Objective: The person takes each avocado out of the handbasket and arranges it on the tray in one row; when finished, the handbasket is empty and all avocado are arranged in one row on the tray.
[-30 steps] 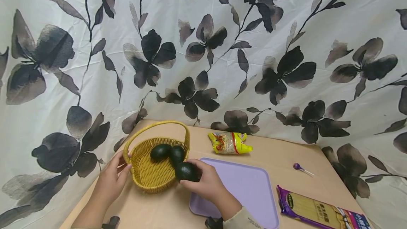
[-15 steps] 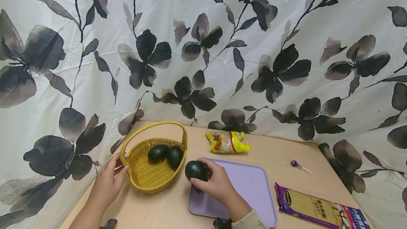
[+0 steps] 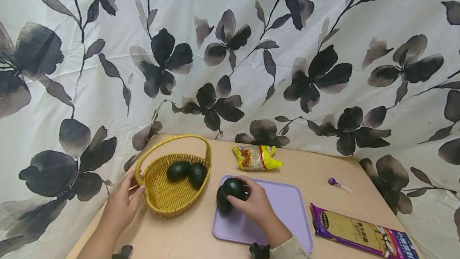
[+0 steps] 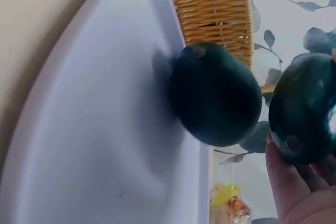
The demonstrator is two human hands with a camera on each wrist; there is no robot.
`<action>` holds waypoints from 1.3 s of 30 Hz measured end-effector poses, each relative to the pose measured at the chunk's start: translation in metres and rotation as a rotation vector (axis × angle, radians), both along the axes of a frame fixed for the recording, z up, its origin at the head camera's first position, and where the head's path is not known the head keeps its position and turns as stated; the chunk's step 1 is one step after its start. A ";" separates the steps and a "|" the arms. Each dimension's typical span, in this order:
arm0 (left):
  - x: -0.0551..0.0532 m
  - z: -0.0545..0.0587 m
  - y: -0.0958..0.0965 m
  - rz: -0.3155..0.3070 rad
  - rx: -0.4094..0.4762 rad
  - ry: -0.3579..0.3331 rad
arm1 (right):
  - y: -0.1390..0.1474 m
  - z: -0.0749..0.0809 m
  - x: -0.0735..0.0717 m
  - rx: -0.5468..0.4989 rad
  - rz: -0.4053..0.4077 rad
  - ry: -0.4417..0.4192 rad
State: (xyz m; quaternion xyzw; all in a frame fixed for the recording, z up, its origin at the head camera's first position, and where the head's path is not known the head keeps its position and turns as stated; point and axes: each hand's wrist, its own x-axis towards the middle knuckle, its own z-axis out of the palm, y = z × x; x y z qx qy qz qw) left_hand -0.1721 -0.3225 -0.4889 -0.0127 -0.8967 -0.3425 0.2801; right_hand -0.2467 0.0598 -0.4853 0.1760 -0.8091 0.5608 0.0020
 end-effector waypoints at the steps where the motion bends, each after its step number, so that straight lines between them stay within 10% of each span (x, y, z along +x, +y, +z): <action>1: 0.000 0.000 0.000 -0.001 0.000 0.002 | 0.001 -0.001 0.000 -0.001 -0.014 -0.004; 18: -0.002 0.002 -0.001 -0.013 -0.022 0.010 | 0.019 -0.016 -0.008 0.126 -0.220 0.014; 39: 0.001 0.006 0.002 0.017 -0.003 -0.034 | 0.027 -0.029 -0.014 0.273 -0.124 0.045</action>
